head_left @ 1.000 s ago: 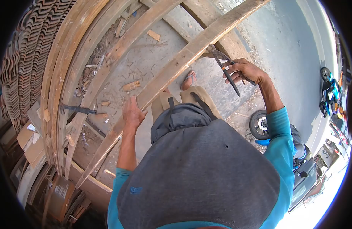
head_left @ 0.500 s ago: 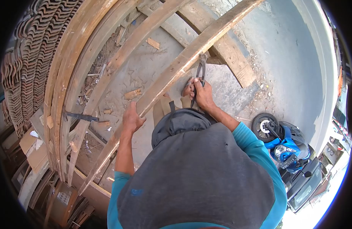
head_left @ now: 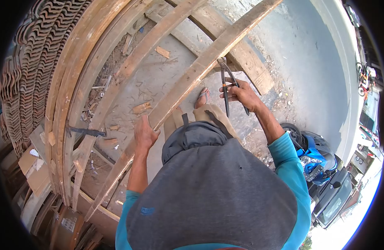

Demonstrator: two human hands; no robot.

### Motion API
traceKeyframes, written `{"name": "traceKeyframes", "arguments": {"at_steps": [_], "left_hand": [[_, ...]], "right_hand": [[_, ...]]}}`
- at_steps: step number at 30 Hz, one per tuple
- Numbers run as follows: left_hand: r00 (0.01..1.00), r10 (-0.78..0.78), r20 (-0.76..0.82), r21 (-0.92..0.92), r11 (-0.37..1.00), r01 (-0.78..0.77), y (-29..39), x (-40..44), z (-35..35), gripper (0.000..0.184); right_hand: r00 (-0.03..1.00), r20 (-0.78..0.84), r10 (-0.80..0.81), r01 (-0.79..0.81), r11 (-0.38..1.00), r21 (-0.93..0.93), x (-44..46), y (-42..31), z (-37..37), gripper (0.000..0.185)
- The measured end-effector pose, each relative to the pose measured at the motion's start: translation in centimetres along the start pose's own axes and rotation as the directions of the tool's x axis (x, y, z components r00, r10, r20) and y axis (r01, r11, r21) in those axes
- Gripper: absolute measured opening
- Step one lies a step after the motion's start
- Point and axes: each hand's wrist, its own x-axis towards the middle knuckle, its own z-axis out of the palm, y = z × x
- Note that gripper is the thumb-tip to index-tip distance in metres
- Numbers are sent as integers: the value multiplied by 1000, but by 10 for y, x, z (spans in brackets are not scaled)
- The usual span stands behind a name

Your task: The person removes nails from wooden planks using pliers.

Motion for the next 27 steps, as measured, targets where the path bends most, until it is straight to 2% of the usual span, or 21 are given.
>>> {"name": "traceKeyframes", "arguments": {"at_steps": [3, 7, 11, 13, 15, 17, 21, 24, 26, 27], "left_hand": [[999, 19, -50, 30, 999, -18, -3, -3, 8, 63], [998, 10, -54, 63, 998, -7, -3, -5, 11, 64], [998, 16, -69, 113, 994, -8, -5, -8, 17, 66], [997, 10, -73, 127, 992, -1, -2, -8, 18, 66], [997, 11, -78, 143, 990, 0, -2, -9, 19, 66], [993, 25, -112, 155, 988, -7, -4, -9, 22, 65], [996, 30, -83, 133, 991, -18, -4, -6, 16, 67], [1000, 14, -8, 104, 994, -13, -2, -1, 5, 66], [993, -35, 109, -6, 999, 36, -4, 5, -5, 69], [994, -30, 102, -2, 1000, 31, -7, 8, -7, 69]], "right_hand": [[993, 63, 98, -96, 995, -22, 4, -18, -25, 50], [980, 127, 153, -138, 983, -123, 10, -40, -45, 53], [957, 185, 224, -192, 965, -177, 21, -57, -68, 44], [922, 270, 279, -241, 957, -164, 26, -64, -76, 41], [923, 252, 291, -275, 956, -98, 27, -57, -76, 41], [929, 302, 214, -260, 958, 120, 23, -42, -69, 39], [977, 151, 150, -182, 956, 229, 9, -15, -22, 30], [995, -95, -5, 29, 968, 248, 14, 19, 31, 28], [952, -272, -142, 201, 959, 202, 33, 45, 71, 30], [916, -347, -199, 272, 946, 174, 44, 55, 87, 30]]}}
